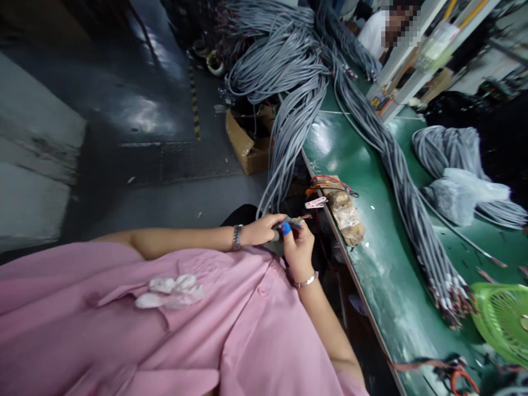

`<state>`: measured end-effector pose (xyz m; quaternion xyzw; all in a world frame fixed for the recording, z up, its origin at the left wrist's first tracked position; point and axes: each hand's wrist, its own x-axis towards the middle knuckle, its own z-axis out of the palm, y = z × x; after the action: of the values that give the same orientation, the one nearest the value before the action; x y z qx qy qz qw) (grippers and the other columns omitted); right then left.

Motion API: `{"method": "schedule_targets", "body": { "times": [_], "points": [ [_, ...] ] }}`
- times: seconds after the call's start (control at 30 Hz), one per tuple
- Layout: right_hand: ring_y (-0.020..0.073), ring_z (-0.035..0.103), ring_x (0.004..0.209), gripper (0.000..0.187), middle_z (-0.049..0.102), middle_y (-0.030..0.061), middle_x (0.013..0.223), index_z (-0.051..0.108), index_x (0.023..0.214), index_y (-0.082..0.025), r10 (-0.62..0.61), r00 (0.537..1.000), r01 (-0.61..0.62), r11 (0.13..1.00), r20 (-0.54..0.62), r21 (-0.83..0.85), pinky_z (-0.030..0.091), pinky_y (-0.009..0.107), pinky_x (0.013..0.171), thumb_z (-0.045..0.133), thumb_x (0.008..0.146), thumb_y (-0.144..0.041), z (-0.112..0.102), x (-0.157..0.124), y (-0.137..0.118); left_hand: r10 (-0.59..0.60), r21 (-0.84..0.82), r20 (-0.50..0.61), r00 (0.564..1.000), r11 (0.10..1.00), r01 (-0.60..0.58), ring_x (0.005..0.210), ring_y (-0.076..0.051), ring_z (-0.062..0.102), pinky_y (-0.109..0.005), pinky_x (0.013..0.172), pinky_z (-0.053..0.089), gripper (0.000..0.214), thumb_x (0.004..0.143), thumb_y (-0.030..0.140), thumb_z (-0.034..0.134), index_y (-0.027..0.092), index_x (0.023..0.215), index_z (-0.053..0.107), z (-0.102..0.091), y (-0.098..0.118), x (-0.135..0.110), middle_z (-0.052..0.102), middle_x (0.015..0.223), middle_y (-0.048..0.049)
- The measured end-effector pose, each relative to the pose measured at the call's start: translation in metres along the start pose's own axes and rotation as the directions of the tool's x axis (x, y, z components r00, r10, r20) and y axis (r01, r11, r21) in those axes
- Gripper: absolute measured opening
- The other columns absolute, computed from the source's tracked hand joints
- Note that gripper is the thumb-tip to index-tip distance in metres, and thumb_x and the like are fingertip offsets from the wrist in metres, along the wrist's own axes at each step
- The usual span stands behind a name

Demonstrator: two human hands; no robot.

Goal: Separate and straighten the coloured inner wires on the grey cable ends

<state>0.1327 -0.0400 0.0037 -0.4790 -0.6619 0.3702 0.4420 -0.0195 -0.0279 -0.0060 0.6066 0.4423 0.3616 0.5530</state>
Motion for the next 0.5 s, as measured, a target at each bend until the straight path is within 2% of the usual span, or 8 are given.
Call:
{"method": "schedule_targets", "body": {
  "times": [0.07,0.13,0.17,0.2,0.27,0.33,0.4,0.5],
  "points": [
    [0.0182,0.062,0.076,0.018,0.068,0.0056,0.084,0.062,0.088,-0.019,0.022,0.999,-0.02,0.997,-0.026,0.073,0.051,0.032,0.074,0.058,0.086,-0.037,-0.001,-0.003,0.004,-0.046,-0.26,0.006,0.999,0.964,0.046,0.075,-0.016,0.059,-0.026,0.067,0.044,0.032,0.063,0.016,0.066,0.017,0.095,0.064,-0.002,0.001,-0.002,0.067,0.084,-0.0017],
    [0.0176,0.061,0.075,0.019,0.066,0.0052,0.082,0.062,0.086,-0.019,0.049,0.997,-0.044,0.994,-0.056,0.098,0.051,0.033,0.074,0.057,0.086,-0.037,-0.003,-0.004,0.008,-0.103,-0.418,-0.003,0.995,0.904,0.092,0.076,-0.015,0.06,-0.026,0.069,0.044,0.031,0.066,0.022,0.069,0.016,0.096,0.066,-0.005,-0.001,-0.004,0.068,0.087,-0.0032],
    [0.0175,0.061,0.074,0.019,0.066,0.0052,0.082,0.062,0.086,-0.019,0.063,0.996,-0.056,0.994,-0.069,0.098,0.051,0.033,0.074,0.056,0.086,-0.037,-0.005,-0.005,0.011,-0.147,-0.449,-0.037,0.988,0.886,0.115,0.073,-0.014,0.059,-0.025,0.066,0.043,0.026,0.068,0.026,0.069,0.015,0.092,0.068,-0.008,-0.003,-0.004,0.068,0.083,-0.0039],
    [0.0175,0.06,0.074,0.02,0.066,0.0053,0.082,0.062,0.087,-0.019,0.073,0.994,-0.065,0.993,-0.085,0.097,0.051,0.033,0.074,0.056,0.086,-0.038,-0.007,-0.006,0.013,-0.182,-0.46,-0.116,0.976,0.881,0.109,0.068,-0.013,0.058,-0.024,0.061,0.041,0.025,0.068,0.028,0.07,0.014,0.088,0.069,-0.011,-0.005,-0.004,0.067,0.079,-0.0042],
    [0.0176,0.061,0.075,0.021,0.066,0.0055,0.083,0.063,0.089,-0.019,0.087,0.989,-0.075,0.992,-0.117,0.098,0.051,0.033,0.074,0.056,0.086,-0.038,-0.012,-0.007,0.017,-0.189,-0.476,-0.259,0.947,0.878,0.045,0.065,-0.013,0.057,-0.023,0.052,0.036,0.024,0.067,0.031,0.071,0.012,0.082,0.071,-0.021,-0.008,-0.004,0.068,0.077,-0.0065],
    [0.0176,0.061,0.076,0.021,0.066,0.0054,0.084,0.063,0.092,-0.019,0.086,0.986,-0.071,0.992,-0.145,0.108,0.051,0.033,0.074,0.057,0.085,-0.037,-0.016,-0.009,0.021,-0.186,-0.518,-0.331,0.925,0.855,-0.013,0.066,-0.014,0.058,-0.023,0.051,0.035,0.023,0.067,0.032,0.072,0.012,0.077,0.071,-0.036,-0.008,-0.007,0.068,0.077,-0.0082],
    [0.0176,0.062,0.077,0.019,0.067,0.0053,0.085,0.063,0.092,-0.019,0.075,0.984,-0.057,0.992,-0.159,0.116,0.051,0.033,0.076,0.058,0.085,-0.036,-0.019,-0.01,0.025,-0.192,-0.547,-0.341,0.92,0.837,-0.028,0.06,-0.013,0.056,-0.023,0.052,0.037,0.023,0.07,0.036,0.069,0.013,0.071,0.071,-0.052,-0.004,-0.013,0.068,0.073,-0.0082],
    [0.0177,0.063,0.078,0.017,0.067,0.0055,0.086,0.064,0.091,-0.019,0.046,0.989,-0.031,0.994,-0.141,0.107,0.051,0.032,0.076,0.059,0.085,-0.035,-0.019,-0.012,0.028,-0.175,-0.504,-0.284,0.943,0.864,0.008,0.048,-0.01,0.049,-0.024,0.048,0.036,0.039,0.079,0.046,0.059,0.014,0.06,0.068,-0.073,0.004,-0.028,0.067,0.066,-0.0076]
  ]
}}
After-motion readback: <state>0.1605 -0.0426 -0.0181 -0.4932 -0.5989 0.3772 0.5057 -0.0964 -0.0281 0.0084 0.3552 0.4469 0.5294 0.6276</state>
